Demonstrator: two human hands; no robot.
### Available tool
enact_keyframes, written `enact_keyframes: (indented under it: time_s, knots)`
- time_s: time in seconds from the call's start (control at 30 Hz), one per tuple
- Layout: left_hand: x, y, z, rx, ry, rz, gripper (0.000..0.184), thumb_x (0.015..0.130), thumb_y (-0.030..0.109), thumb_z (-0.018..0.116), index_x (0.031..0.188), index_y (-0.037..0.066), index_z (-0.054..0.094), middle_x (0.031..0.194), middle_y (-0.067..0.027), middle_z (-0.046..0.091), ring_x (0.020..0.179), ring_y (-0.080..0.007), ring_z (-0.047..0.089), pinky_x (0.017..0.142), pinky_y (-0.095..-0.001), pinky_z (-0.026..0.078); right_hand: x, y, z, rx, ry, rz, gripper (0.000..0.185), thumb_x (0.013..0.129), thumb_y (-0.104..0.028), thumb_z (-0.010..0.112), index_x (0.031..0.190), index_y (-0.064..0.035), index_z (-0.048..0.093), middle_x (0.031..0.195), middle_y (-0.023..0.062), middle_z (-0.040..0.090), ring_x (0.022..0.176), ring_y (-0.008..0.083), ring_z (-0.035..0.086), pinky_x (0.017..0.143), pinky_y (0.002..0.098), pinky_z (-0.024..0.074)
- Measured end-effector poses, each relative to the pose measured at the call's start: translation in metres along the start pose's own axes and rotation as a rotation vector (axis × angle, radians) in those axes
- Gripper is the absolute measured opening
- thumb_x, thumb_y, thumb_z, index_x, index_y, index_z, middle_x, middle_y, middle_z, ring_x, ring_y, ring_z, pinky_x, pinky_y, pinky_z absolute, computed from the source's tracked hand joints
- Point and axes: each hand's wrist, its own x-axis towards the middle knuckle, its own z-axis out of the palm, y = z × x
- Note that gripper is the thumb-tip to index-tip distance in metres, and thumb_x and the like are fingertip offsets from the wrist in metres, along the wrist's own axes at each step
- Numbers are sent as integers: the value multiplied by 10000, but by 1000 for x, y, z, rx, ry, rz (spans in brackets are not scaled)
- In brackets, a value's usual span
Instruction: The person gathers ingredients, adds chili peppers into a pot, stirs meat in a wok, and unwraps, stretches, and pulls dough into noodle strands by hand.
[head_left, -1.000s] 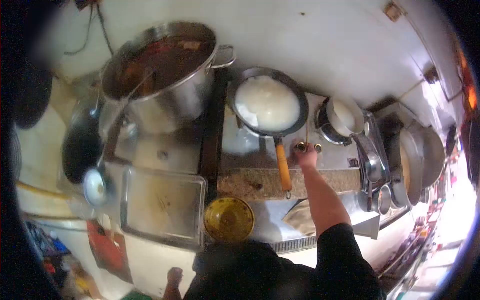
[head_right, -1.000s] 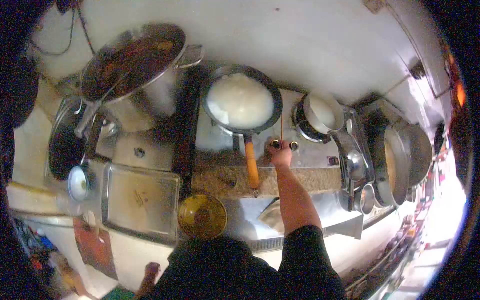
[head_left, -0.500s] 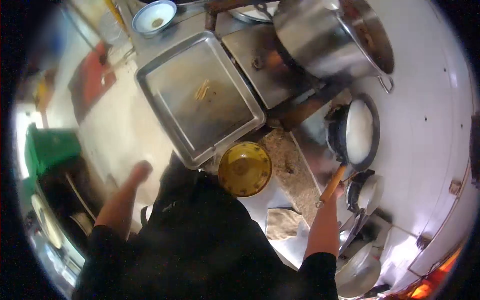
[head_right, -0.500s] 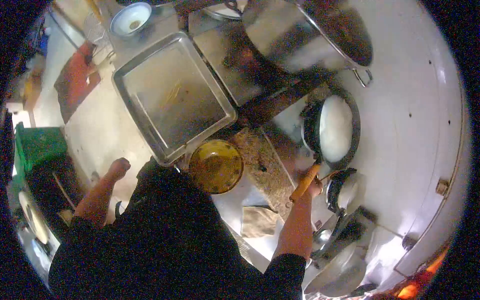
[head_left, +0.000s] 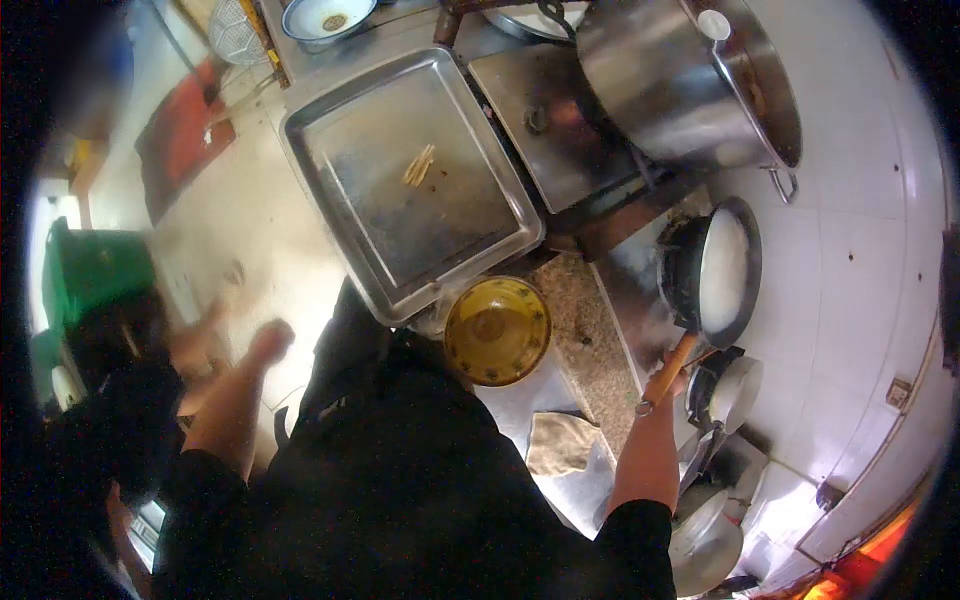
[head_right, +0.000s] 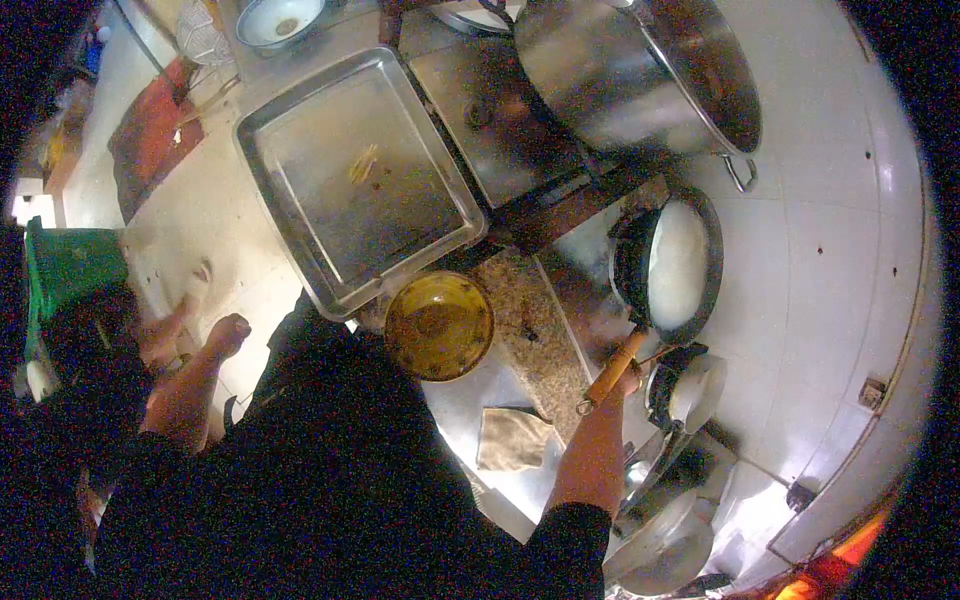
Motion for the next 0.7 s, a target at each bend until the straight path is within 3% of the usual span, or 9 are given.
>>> enact_keyframes:
  time_s: [0.07, 0.17, 0.2, 0.27, 0.33, 0.47, 0.57, 0.63, 0.7]
  knots:
    - [-1, 7, -1, -32, 15, -24, 266, 778, 276, 579, 816, 15, 613, 774, -154, 632, 739, -253, 603, 691, -356, 478, 14, 8, -6, -296, 68, 28, 273, 891, -252, 427, 968, -92, 635, 658, 66, 611, 362, 189, 492, 295, 307, 400]
    - [-5, 15, -3, -48, 39, 8, 275, 784, 287, 566, 808, 16, 606, 772, -151, 629, 727, -254, 603, 689, -354, 480, 62, 44, -37, -287, 24, -89, 305, 905, -288, 400, 1049, -118, 608, 744, 86, 645, 382, 201, 516, 291, 310, 400]
    - [0, -6, 7, 117, 22, 116, 262, 789, 275, 558, 811, 18, 607, 779, -148, 627, 740, -260, 604, 699, -354, 483, 53, 37, -35, -287, 23, -90, 305, 905, -288, 400, 1049, -118, 608, 744, 86, 645, 382, 201, 516, 291, 310, 400]
    - [3, -20, 13, 281, 5, 222, 250, 794, 263, 549, 814, 21, 608, 787, -145, 625, 752, -267, 605, 709, -355, 486, 27, 16, -24, 79, -118, 50, 369, 913, -313, 361, 1124, -83, 558, 807, 122, 649, 444, 239, 566, 298, 350, 452]
    - [1, -16, 10, 451, -60, 258, 196, 803, 214, 531, 828, 41, 620, 823, -138, 626, 796, -283, 606, 733, -356, 493, 41, 24, -32, 149, -172, 61, 382, 911, -309, 354, 1140, -69, 543, 822, 134, 646, 467, 252, 577, 311, 363, 471]
    - [-13, 17, -2, 225, -24, 65, 175, 807, 190, 515, 825, 56, 625, 838, -139, 620, 812, -299, 600, 745, -365, 493, 76, 43, -57, 432, -381, 113, 438, 902, -293, 325, 1201, -13, 482, 883, 182, 635, 559, 305, 622, 360, 417, 547]
    - [-7, -7, 7, 346, -52, 137, 194, 820, 209, 504, 822, 54, 621, 840, -148, 619, 797, -312, 596, 732, -380, 487, 58, 34, -42, 396, -281, 92, 413, 898, -273, 340, 1187, -16, 486, 850, 167, 635, 514, 283, 606, 328, 385, 520]
    - [-6, -15, 10, 497, -51, 296, 221, 834, 227, 494, 809, 45, 616, 849, -160, 614, 796, -318, 593, 728, -392, 479, 84, 47, -59, 356, -286, 101, 402, 897, -268, 344, 1174, -17, 492, 833, 158, 633, 490, 271, 594, 318, 373, 506]
    - [-11, 3, 6, 365, -28, 184, 224, 836, 235, 495, 809, 48, 616, 857, -164, 612, 797, -319, 592, 728, -394, 477, 91, 50, -63, 315, -291, 112, 390, 895, -262, 348, 1160, -18, 497, 816, 149, 632, 465, 259, 583, 308, 362, 492]
